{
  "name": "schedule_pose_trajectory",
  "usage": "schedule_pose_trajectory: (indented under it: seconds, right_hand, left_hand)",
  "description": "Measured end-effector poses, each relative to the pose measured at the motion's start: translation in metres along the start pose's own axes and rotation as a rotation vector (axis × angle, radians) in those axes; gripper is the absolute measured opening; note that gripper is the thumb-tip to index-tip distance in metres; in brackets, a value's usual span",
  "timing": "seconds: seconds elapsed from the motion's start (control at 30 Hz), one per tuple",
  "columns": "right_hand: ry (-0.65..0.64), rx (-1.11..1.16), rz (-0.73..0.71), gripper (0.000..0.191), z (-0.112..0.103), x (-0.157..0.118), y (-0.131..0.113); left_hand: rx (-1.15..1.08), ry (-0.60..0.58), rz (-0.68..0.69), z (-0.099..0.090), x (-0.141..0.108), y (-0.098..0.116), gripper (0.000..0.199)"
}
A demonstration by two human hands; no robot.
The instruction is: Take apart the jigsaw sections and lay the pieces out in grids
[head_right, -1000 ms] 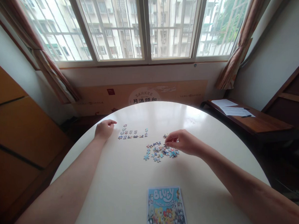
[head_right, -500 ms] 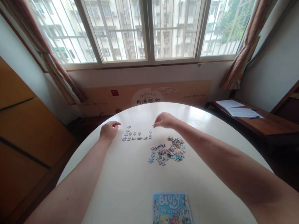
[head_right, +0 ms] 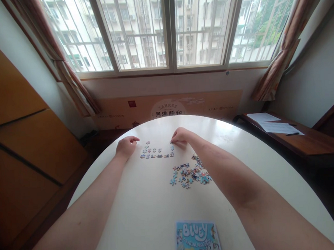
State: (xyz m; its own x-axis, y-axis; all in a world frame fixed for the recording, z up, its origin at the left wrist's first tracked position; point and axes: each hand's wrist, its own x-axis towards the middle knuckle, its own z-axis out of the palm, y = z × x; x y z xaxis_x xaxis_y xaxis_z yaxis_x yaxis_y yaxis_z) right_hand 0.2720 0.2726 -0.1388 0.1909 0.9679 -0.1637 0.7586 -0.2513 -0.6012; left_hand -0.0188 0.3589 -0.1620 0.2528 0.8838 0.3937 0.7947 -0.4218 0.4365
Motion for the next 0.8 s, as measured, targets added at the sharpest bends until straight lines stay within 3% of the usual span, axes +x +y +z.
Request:
schedule_pose_trajectory:
  seconds: [0.8]
  right_hand:
    - [0.072, 0.047, 0.009, 0.019, 0.004, -0.013, 0.003]
  left_hand:
    - [-0.019, 0.0, -0.009, 0.0, -0.001, 0.001, 0.029]
